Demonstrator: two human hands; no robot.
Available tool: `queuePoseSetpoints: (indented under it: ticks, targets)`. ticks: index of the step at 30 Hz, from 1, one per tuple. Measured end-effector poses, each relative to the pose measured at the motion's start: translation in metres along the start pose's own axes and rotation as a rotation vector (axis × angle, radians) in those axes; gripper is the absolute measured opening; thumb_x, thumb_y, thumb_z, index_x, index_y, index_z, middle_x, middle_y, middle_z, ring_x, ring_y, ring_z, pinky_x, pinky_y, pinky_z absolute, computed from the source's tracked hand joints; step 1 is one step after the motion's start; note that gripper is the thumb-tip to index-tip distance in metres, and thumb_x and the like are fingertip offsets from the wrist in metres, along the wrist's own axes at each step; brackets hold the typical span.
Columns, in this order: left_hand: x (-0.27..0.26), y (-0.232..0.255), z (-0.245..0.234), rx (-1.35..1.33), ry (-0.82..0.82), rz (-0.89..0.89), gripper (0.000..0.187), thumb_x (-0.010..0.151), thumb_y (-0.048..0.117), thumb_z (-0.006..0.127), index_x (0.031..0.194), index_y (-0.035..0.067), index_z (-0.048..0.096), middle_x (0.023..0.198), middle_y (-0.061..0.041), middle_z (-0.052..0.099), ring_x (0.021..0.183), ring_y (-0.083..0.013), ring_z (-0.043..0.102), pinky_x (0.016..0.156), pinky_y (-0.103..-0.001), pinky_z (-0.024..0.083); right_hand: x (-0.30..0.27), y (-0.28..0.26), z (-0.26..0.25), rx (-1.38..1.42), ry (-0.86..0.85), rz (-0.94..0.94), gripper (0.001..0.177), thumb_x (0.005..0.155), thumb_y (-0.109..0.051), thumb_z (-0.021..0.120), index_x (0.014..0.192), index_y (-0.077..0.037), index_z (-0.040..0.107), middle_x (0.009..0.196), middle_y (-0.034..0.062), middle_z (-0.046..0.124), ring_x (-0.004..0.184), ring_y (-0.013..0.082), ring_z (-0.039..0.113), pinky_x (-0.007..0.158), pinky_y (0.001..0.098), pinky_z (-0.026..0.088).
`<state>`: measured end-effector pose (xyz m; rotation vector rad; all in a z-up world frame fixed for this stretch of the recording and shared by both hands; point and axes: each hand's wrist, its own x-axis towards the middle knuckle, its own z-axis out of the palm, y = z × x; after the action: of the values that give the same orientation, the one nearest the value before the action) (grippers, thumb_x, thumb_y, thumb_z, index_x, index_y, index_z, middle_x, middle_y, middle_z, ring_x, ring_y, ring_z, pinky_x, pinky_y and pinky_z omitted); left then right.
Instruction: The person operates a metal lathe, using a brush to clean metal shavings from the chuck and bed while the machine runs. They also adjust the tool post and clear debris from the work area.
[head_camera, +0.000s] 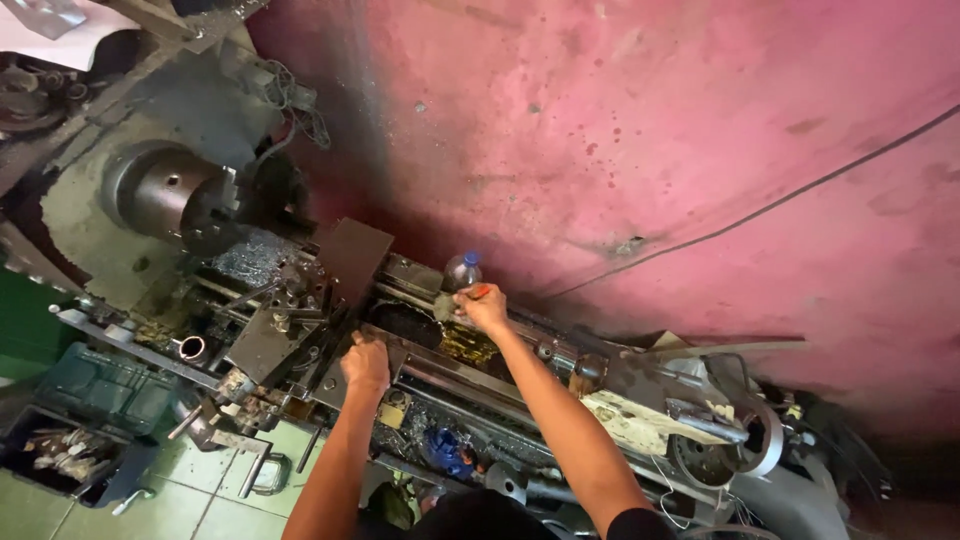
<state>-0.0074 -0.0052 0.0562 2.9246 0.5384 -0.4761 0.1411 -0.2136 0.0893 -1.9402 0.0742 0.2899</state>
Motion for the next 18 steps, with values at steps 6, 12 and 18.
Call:
queuePoseSetpoints:
  ticks: [6, 12, 18]
  targets:
    - [-0.002, 0.005, -0.001, 0.046, 0.036, -0.031, 0.026, 0.09, 0.012, 0.064, 0.112, 0.009, 0.077, 0.135, -0.029, 0.064, 0.099, -0.0415, 0.073, 0.073, -0.056, 0.058, 0.01, -0.001, -0.026, -0.663, 0.088, 0.1, 0.027, 0.079, -0.036, 0.076, 0.094, -0.014, 0.076, 0.091, 0.0152, 0.078, 0.095, 0.039, 0.076, 0.081, 0.0504, 0.063]
    - [-0.003, 0.002, -0.008, -0.006, 0.007, 0.005, 0.026, 0.091, 0.009, 0.064, 0.113, 0.001, 0.075, 0.138, -0.034, 0.06, 0.102, -0.0447, 0.072, 0.078, -0.059, 0.058, -0.01, -0.027, -0.027, -0.761, -0.018, 0.031, 0.029, 0.082, -0.038, 0.076, 0.094, -0.012, 0.077, 0.095, 0.0154, 0.079, 0.098, 0.04, 0.076, 0.082, 0.0494, 0.063]
    - [-0.066, 0.062, -0.091, 0.259, -0.148, -0.189, 0.062, 0.105, 0.024, 0.051, 0.162, 0.011, 0.031, 0.157, -0.007, 0.051, 0.144, -0.0219, 0.048, 0.121, -0.051, 0.02, -0.003, 0.003, -0.003, 0.169, 0.059, 0.157, 0.027, 0.076, -0.019, 0.086, 0.097, -0.004, 0.079, 0.091, 0.0243, 0.076, 0.08, 0.0329, 0.077, 0.064, 0.0405, 0.065]
